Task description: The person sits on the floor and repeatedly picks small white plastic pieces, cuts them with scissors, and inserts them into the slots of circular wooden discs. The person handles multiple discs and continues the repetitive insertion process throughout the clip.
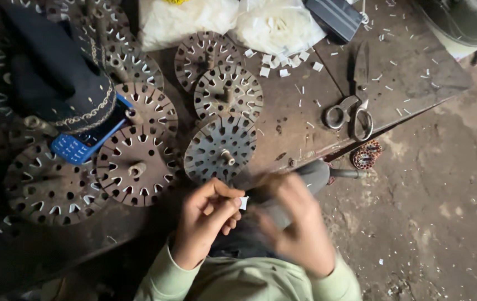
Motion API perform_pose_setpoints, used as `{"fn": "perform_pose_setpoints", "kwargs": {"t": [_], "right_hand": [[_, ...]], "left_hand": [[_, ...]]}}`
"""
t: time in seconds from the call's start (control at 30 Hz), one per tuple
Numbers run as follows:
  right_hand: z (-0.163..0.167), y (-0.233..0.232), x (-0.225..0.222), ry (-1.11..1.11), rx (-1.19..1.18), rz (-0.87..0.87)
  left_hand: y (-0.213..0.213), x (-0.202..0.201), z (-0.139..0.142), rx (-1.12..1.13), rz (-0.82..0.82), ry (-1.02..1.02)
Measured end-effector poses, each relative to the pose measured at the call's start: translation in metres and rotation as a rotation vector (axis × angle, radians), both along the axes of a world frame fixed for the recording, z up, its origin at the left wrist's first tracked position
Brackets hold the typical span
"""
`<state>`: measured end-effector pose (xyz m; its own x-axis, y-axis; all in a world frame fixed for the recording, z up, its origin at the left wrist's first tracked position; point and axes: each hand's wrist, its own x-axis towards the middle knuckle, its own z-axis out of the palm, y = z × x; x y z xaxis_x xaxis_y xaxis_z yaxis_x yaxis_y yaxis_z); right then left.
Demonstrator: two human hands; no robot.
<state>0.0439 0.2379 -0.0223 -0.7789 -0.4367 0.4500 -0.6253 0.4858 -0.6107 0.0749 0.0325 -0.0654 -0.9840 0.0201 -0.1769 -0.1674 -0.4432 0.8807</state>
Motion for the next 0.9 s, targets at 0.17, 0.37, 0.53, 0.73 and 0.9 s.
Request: {"fn": "perform_pose_setpoints", "kwargs": {"t": [0.17, 0.37, 0.53, 0.73, 0.9], "right_hand": [[0.020, -0.046, 0.022, -0.102, -0.238, -0.053], [0.015, -0.046, 0.016, -0.117, -0.350, 0.022], [0.009, -0.039, 0.012, -0.131, -0.351, 0.017], [0.016, -0.041, 0.003, -0.366, -0.454, 0.107], [0.025, -0.048, -0.004, -0.263, -0.337, 0.094]], "left_hand": [[-0.007, 0.002, 0.005, -0.034, -0.028, 0.026], [-0.009, 0.004, 0.012, -0.065, -0.033, 0.041], [-0.023, 0.005, 0.020, -0.042, -0.131, 0.219], [-0.025, 0.002, 0.021, -0.160, -0.023, 0.325], [-0.028, -0.001, 0.021, -0.154, -0.014, 0.321]]}}
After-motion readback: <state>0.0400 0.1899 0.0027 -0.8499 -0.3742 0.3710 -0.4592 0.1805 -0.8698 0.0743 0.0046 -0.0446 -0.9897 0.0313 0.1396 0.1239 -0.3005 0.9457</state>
